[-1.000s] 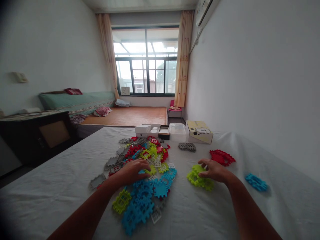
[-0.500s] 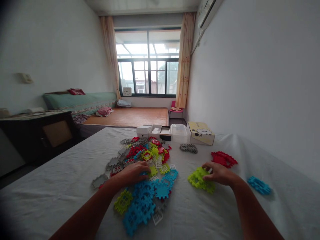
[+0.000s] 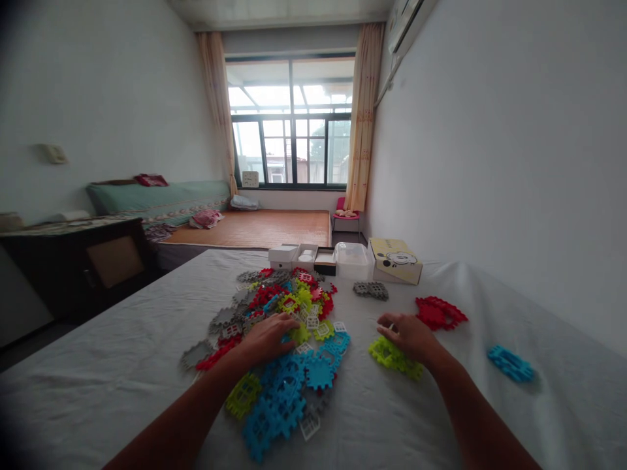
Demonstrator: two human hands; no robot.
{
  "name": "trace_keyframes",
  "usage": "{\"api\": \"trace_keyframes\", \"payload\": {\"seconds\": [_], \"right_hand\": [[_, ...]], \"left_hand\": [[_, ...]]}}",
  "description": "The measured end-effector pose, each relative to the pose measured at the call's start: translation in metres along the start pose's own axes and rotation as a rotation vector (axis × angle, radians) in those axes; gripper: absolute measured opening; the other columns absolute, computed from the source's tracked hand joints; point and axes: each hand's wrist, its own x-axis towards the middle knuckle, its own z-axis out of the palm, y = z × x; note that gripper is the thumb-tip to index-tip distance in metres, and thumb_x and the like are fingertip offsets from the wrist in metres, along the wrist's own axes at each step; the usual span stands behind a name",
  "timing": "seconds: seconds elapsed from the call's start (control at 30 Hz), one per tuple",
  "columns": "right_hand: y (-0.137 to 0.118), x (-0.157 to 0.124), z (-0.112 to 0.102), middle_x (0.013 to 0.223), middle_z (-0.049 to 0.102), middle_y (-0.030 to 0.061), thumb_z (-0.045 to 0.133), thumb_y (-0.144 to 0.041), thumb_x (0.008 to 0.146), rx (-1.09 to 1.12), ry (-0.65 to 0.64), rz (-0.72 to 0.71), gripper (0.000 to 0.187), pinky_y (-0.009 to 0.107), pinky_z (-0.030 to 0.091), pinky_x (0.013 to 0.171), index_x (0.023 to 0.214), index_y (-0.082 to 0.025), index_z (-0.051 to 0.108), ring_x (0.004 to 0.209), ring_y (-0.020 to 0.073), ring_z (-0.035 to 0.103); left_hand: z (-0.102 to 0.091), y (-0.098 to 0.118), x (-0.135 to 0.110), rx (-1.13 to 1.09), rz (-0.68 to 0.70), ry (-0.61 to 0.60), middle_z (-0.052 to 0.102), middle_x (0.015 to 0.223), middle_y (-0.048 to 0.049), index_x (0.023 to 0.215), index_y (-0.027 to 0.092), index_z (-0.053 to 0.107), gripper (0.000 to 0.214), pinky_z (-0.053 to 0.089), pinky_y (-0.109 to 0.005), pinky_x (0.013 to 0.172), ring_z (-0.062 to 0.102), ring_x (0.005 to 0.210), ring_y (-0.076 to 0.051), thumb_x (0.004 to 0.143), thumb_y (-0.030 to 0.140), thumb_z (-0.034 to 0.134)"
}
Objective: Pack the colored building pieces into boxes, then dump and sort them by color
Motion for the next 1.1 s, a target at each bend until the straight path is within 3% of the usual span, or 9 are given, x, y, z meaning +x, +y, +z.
{"api": "trace_keyframes", "payload": {"seconds": [0.1, 0.2, 0.3, 0.4, 0.6, 0.77, 0.97, 1.1], "right_hand": [[-0.007, 0.000, 0.001, 0.091, 0.073, 0.0050, 0.048, -0.048, 0.082, -0.039, 0.034, -0.017, 0.033, 0.030, 0.049, 0.074, 0.094, -0.025, 0.069, 0.079, 0.0207, 0.067], [-0.011, 0.000, -0.005, 0.090, 0.073, 0.0047, 0.044, -0.047, 0.084, -0.060, 0.098, -0.003, 0.035, 0.030, 0.049, 0.072, 0.095, -0.024, 0.068, 0.078, 0.0203, 0.067], [-0.013, 0.000, -0.007, 0.090, 0.073, 0.0047, 0.043, -0.047, 0.084, -0.061, 0.145, 0.011, 0.036, 0.030, 0.049, 0.072, 0.095, -0.023, 0.068, 0.078, 0.0206, 0.067], [-0.014, 0.001, -0.002, 0.086, 0.073, 0.0043, 0.044, -0.047, 0.083, -0.058, 0.108, 0.001, 0.035, 0.030, 0.049, 0.072, 0.093, -0.024, 0.068, 0.077, 0.0206, 0.067], [-0.015, 0.002, 0.004, 0.088, 0.073, 0.0042, 0.043, -0.047, 0.084, -0.049, 0.085, -0.025, 0.034, 0.030, 0.049, 0.070, 0.092, -0.025, 0.068, 0.078, 0.0209, 0.067], [-0.015, 0.002, 0.003, 0.086, 0.073, 0.0042, 0.044, -0.046, 0.084, -0.057, 0.099, -0.026, 0.034, 0.029, 0.049, 0.071, 0.092, -0.025, 0.069, 0.076, 0.0203, 0.067], [-0.017, 0.002, 0.008, 0.085, 0.073, 0.0037, 0.045, -0.046, 0.083, -0.075, 0.079, -0.011, 0.032, 0.029, 0.049, 0.072, 0.092, -0.027, 0.069, 0.075, 0.0198, 0.066], [-0.021, 0.001, 0.009, 0.086, 0.073, 0.0032, 0.045, -0.045, 0.083, -0.080, 0.029, -0.025, 0.030, 0.028, 0.047, 0.071, 0.091, -0.027, 0.069, 0.076, 0.0189, 0.066]], "left_hand": [[-0.003, 0.000, -0.001, -0.021, 0.023, 0.006, 0.063, 0.110, -0.0061, 0.108, 0.026, 0.062, 0.029, 0.046, -0.032, 0.087, 0.058, 0.102, -0.024, 0.080, 0.028, 0.059], [-0.009, -0.007, -0.004, -0.133, 0.125, -0.050, 0.064, 0.108, -0.0058, 0.109, 0.025, 0.063, 0.031, 0.045, -0.032, 0.088, 0.058, 0.102, -0.023, 0.081, 0.038, 0.060], [-0.014, -0.018, -0.006, -0.258, 0.274, -0.142, 0.064, 0.110, -0.0048, 0.109, 0.025, 0.066, 0.047, 0.044, -0.029, 0.091, 0.058, 0.103, -0.023, 0.070, 0.052, 0.070], [-0.015, -0.023, -0.006, -0.305, 0.352, -0.176, 0.064, 0.111, -0.0045, 0.106, 0.024, 0.068, 0.049, 0.044, -0.028, 0.091, 0.058, 0.103, -0.022, 0.065, 0.050, 0.075], [-0.013, -0.009, -0.003, -0.200, 0.293, -0.134, 0.068, 0.100, -0.0023, 0.094, 0.026, 0.071, 0.024, 0.045, -0.026, 0.086, 0.061, 0.094, -0.020, 0.076, 0.040, 0.068], [-0.011, -0.002, -0.003, -0.097, 0.190, -0.030, 0.068, 0.094, -0.0034, 0.089, 0.026, 0.072, 0.024, 0.046, -0.026, 0.079, 0.061, 0.089, -0.020, 0.083, 0.045, 0.058], [-0.019, -0.014, -0.005, -0.185, 0.363, -0.155, 0.068, 0.101, -0.0020, 0.100, 0.026, 0.069, 0.023, 0.042, -0.025, 0.091, 0.059, 0.098, -0.019, 0.079, 0.034, 0.065], [-0.020, -0.012, -0.005, -0.148, 0.316, -0.136, 0.068, 0.102, -0.0023, 0.100, 0.025, 0.069, 0.020, 0.043, -0.026, 0.090, 0.059, 0.099, -0.019, 0.081, 0.026, 0.061]]}}
